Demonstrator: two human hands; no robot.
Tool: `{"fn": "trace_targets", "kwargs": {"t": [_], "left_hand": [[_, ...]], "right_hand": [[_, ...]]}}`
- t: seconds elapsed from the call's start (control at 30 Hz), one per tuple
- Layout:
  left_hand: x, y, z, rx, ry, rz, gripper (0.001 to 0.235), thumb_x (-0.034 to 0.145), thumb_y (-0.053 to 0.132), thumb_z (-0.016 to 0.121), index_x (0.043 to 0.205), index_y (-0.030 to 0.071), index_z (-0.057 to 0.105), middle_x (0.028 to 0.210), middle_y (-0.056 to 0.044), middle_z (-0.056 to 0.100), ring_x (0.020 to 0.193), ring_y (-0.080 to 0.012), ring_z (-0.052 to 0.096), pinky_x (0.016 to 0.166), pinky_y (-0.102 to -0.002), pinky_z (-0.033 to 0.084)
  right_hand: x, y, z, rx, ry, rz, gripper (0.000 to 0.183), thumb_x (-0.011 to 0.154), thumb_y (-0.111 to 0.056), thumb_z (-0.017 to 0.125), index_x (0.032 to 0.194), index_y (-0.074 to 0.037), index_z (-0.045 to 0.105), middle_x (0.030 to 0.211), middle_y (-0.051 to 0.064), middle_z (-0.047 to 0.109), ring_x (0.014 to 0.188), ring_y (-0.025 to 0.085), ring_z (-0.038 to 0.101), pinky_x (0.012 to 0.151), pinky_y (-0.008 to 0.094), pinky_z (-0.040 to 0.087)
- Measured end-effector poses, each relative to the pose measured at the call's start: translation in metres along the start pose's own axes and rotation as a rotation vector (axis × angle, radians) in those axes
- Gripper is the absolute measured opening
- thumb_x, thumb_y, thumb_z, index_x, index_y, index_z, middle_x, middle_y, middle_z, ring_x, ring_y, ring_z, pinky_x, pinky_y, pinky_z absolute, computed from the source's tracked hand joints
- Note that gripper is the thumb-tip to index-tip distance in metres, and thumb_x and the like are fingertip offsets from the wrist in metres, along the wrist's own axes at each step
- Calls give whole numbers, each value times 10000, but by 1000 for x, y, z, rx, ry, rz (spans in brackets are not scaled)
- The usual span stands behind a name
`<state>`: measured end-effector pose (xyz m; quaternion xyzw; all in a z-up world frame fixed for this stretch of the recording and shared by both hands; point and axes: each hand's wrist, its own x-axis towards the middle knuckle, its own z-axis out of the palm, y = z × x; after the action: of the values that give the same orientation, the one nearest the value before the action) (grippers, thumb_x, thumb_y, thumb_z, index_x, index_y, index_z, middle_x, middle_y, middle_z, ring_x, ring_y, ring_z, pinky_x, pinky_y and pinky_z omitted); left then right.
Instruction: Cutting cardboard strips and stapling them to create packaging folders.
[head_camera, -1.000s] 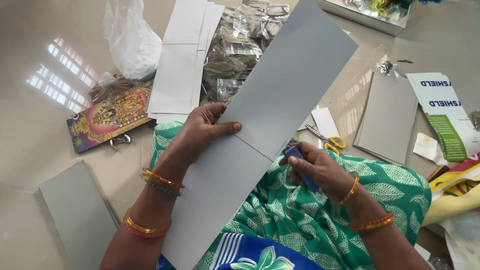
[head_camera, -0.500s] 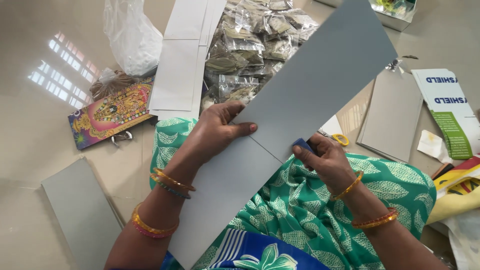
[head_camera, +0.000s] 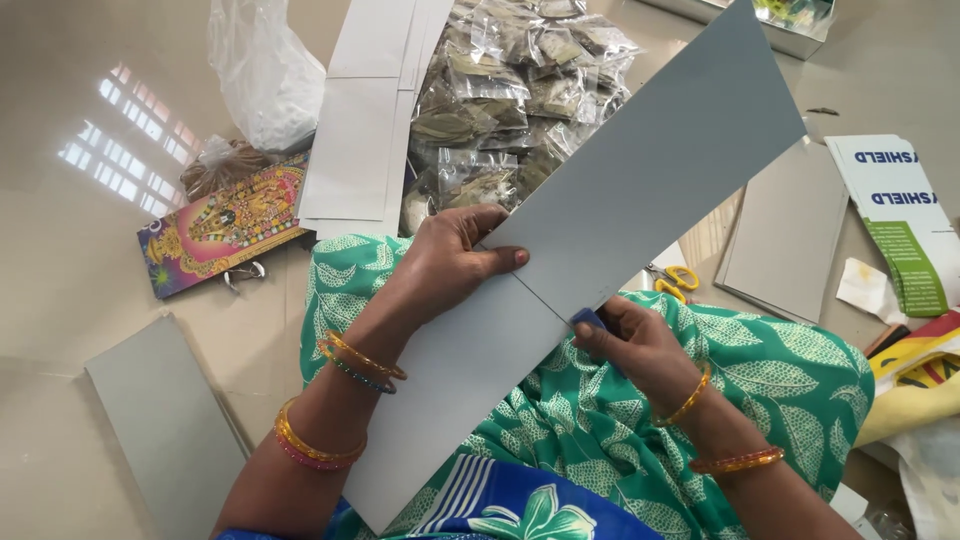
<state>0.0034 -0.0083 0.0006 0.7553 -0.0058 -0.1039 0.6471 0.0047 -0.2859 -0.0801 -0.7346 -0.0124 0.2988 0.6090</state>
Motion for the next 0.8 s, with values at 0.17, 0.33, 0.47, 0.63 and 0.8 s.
{"fn": "trace_targets", "kwargs": {"t": [0.17, 0.33, 0.47, 0.63, 0.8], "left_hand": [[1, 1, 5, 32, 20, -3, 280, 840, 171, 760, 1087, 40, 753, 921, -74, 805, 781, -108, 739, 704, -281, 606], [1, 4, 9, 286, 53, -33, 258, 824, 243, 769, 1033, 91, 782, 819, -68, 802, 700, -125, 745, 671, -316, 582], [18, -13, 2, 595, 103, 26, 266, 804, 315, 785, 1007, 142, 794, 819, -86, 782, 711, -224, 744, 673, -405, 558], [33, 7, 10, 928, 96, 224, 236, 806, 289, 783, 995, 148, 769, 861, -103, 748, 776, -305, 722, 680, -473, 553], [39, 54, 30, 1179, -14, 445, 116, 838, 133, 675, 922, 169, 745, 789, -87, 725, 714, -272, 722, 701, -468, 573]], "right_hand": [[-3, 17, 6, -45, 77, -59, 460, 849, -365, 757, 1137, -11, 703, 946, 97, 704, 851, 162, 657, 758, 312, 577], [-1, 31, 0, -57, 79, -50, 481, 890, -368, 772, 1139, 37, 701, 914, 132, 666, 804, 190, 592, 712, 327, 518], [-21, 16, -18, -312, -185, 143, 551, 804, -370, 827, 1238, -93, 629, 1003, 44, 701, 908, 171, 666, 799, 305, 564], [-47, -57, -11, -726, -232, -112, 600, 742, -355, 898, 1227, -159, 605, 985, -12, 721, 924, 166, 699, 769, 329, 603], [-31, -152, 8, -1243, 478, -1147, 421, 766, -187, 797, 1110, -53, 596, 907, 108, 677, 946, 346, 687, 703, 436, 557]]}}
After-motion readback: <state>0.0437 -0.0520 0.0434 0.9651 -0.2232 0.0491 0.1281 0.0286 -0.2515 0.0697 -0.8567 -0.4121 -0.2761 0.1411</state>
